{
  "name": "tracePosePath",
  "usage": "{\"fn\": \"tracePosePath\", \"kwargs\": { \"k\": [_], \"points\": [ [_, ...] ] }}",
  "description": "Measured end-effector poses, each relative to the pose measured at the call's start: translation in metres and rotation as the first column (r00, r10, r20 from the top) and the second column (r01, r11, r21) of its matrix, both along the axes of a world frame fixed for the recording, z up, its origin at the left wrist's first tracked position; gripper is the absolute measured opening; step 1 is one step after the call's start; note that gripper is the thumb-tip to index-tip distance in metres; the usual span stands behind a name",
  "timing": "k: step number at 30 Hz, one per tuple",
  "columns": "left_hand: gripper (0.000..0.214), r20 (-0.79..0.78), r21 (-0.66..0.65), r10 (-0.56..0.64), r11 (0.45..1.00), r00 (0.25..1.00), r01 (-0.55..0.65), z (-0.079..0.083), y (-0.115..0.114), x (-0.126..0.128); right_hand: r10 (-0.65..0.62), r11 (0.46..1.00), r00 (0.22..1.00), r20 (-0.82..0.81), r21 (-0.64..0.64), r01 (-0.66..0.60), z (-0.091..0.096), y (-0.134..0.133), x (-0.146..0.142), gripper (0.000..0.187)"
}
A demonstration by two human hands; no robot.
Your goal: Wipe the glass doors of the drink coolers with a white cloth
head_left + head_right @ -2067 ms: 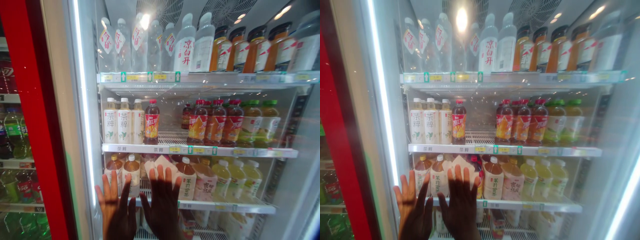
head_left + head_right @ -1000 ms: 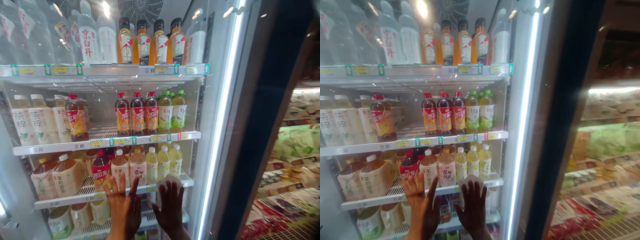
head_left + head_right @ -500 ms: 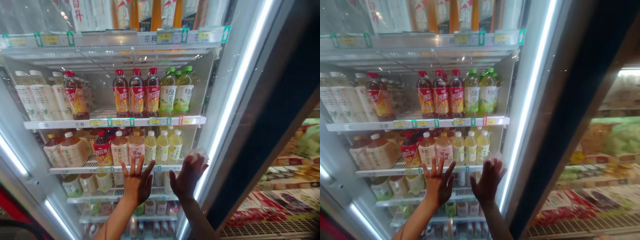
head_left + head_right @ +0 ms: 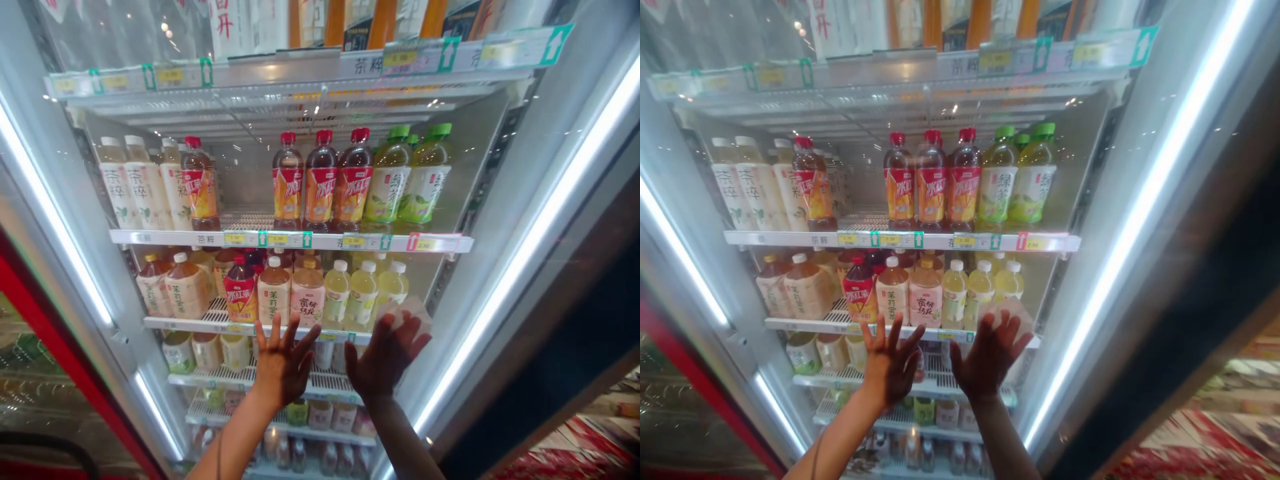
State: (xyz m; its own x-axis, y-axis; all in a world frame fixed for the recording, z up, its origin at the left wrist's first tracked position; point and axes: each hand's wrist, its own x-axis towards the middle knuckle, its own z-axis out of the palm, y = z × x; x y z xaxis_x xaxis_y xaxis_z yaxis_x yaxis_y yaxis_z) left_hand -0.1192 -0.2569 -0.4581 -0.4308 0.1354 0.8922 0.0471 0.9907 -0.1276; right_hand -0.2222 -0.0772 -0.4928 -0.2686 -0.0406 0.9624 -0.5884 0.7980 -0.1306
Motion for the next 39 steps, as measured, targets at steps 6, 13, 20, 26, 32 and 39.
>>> {"fn": "tracePosePath", "kwargs": {
  "k": [6, 13, 20, 26, 32, 39],
  "points": [
    [0.081, 0.005, 0.028, 0.085, 0.996, 0.996, -0.085, -0.004, -0.039, 0.014, 0.047, 0.992, 0.999, 0.028, 0.118, -0.05, -0.049, -0.042, 0.032, 0.082],
    [0.091, -0.023, 0.062, 0.126, 0.99, 0.992, -0.124, 0.0, -0.091, 0.035, 0.042, 0.995, 0.999, 0.016, 0.089, -0.044, -0.006, -0.092, 0.041, 0.081],
    [0.093, -0.055, 0.069, 0.147, 0.987, 0.988, -0.144, -0.006, -0.155, 0.059, 0.1, 0.981, 0.995, 0.018, 0.164, -0.102, -0.044, -0.157, 0.081, 0.08],
    [0.093, -0.087, 0.127, 0.165, 0.98, 0.982, -0.153, -0.009, -0.21, 0.079, 0.166, 0.971, 0.986, -0.019, 0.18, -0.16, -0.021, -0.227, 0.108, 0.08],
    [0.092, -0.08, 0.151, 0.157, 0.978, 0.984, -0.144, -0.018, -0.256, 0.102, 0.204, 0.949, 0.979, -0.022, 0.248, -0.192, -0.038, -0.284, 0.14, 0.08],
    [0.093, -0.072, 0.238, 0.136, 0.964, 0.988, -0.115, -0.018, -0.287, 0.118, 0.244, 0.944, 0.968, -0.065, 0.244, -0.222, -0.015, -0.336, 0.155, 0.072]
  ]
}}
